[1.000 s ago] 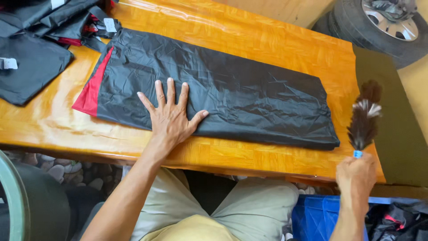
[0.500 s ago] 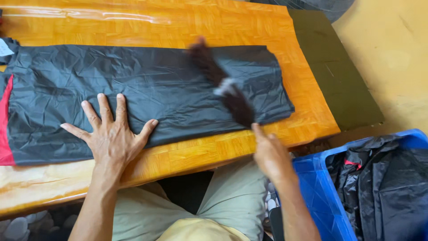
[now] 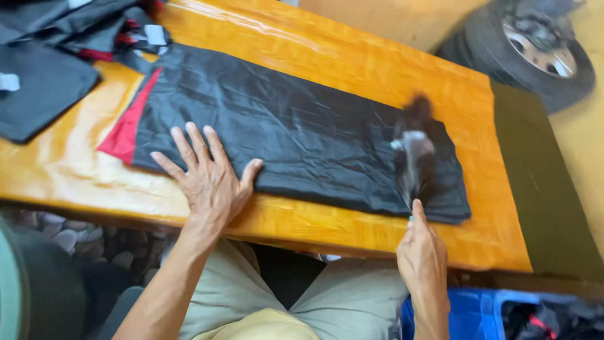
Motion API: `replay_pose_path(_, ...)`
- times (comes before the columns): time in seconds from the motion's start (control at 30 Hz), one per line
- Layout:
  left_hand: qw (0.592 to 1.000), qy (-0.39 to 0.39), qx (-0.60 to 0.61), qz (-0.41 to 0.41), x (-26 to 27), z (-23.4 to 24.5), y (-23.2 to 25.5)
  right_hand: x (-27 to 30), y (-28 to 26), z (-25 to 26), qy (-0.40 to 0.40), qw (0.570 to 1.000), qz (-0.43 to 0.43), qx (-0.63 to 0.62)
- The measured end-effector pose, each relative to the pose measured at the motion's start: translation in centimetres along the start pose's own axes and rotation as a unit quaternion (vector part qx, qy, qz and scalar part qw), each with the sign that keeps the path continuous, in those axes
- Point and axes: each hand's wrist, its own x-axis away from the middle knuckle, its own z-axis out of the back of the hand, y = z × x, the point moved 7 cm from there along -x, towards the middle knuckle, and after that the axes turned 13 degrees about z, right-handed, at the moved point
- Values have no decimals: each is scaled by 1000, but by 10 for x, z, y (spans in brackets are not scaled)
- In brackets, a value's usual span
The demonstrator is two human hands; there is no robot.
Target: The person folds a black garment by smoothing the fabric, folding in the sides, and rolling it tightly. The person then inserts the rolled garment into a small zippered pouch.
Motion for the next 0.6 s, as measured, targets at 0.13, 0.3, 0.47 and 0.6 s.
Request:
replay_pose_path(0.13,995,-3,-96,32,11,-15,-15,-19,-116,11,-11,967,207,-151)
replay_pose_path(0.3,988,-130,-14,83,7,-23,-18,-59,-161,-13,-55,953,295,-52)
replay_pose_path(0.47,987,-142,-26,67,13,-51,-24,-70,-203,-38,-77,925,359,-101)
replay_pose_path(0.6,988,-132,11,78,11,-24,-19,-68,-213,-37,-54,941,329,-52)
